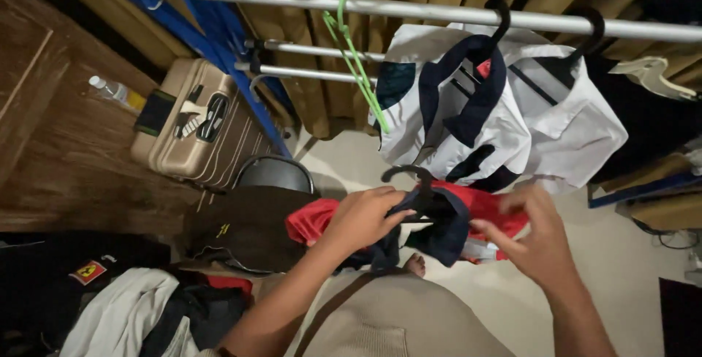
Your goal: The person is taking various items of laundry from a pile on the floor, putting them onto plastic hangers, and hanging them on a metal drying rack.
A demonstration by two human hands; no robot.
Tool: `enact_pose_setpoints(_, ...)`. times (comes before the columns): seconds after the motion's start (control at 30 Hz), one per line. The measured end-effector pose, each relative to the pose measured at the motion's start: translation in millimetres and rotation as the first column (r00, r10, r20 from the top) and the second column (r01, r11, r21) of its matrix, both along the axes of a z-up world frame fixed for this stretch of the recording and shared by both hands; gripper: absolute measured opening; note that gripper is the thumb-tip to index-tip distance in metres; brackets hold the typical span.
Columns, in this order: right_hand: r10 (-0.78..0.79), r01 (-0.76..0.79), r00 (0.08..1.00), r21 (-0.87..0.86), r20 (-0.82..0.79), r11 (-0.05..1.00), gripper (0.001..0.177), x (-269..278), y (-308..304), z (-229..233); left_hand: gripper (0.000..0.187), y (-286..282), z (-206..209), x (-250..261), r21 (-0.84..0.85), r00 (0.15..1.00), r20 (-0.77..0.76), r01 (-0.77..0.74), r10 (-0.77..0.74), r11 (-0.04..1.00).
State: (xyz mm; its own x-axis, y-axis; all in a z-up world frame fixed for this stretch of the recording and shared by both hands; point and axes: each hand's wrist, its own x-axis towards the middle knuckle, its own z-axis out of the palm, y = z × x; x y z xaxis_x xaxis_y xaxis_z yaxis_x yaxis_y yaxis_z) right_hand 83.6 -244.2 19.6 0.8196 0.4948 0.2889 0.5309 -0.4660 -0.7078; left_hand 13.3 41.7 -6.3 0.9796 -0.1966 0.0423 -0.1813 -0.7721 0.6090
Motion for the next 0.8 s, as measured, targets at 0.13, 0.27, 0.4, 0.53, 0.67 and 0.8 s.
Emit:
enact_pose_setpoints(0.13,0.076,-0.059,0.997,-0.518,0.012,0.854,0.063,11.5,13.6,4.2,0.021,-12.4,18.3,5.2,0.062,0.991,0.087,0.098,-0.103,0.993)
enact_pose_setpoints(0.27,0.088,-0.094,0.995,-0.712,-0.045,0.696,0.043,28.6,-11.0,-30.1,0.05,-6.0,20.4,12.3,0.043,0.982,0.123,0.139,-0.143,0.989)
enact_pose_setpoints(0.4,-0.116,-0.172,0.929,-0.687,-0.352,0.706,0.015,32.7,-43.7,-1.4,0.081,42.9,19.1,22.7,0.284,0.97,-0.205,0.188,-0.132,0.94)
enact_pose_setpoints(0.53,-0.18,-0.035,0.943,-0.618,-0.281,0.785,0.03,38.1,-94.1,-12.3,0.016,90.5,-30.1,15.7,0.161,0.994,-0.103,0.061,-0.045,0.985)
enact_pose_setpoints(0.67,-0.466,0.057,0.799,-0.723,-0.38,0.688,0.021,31.1,-104.2,2.8,0.018,86.9,-33.1,7.8,0.02,0.953,-0.294,-0.071,0.074,0.997)
enact_pose_setpoints(0.8,-0.6,-0.029,0.574,-0.747,-0.557,0.665,0.029,29.3,-111.6,22.0,0.02,63.6,-68.8,14.8,-0.096,0.889,-0.458,-0.067,0.015,0.993)
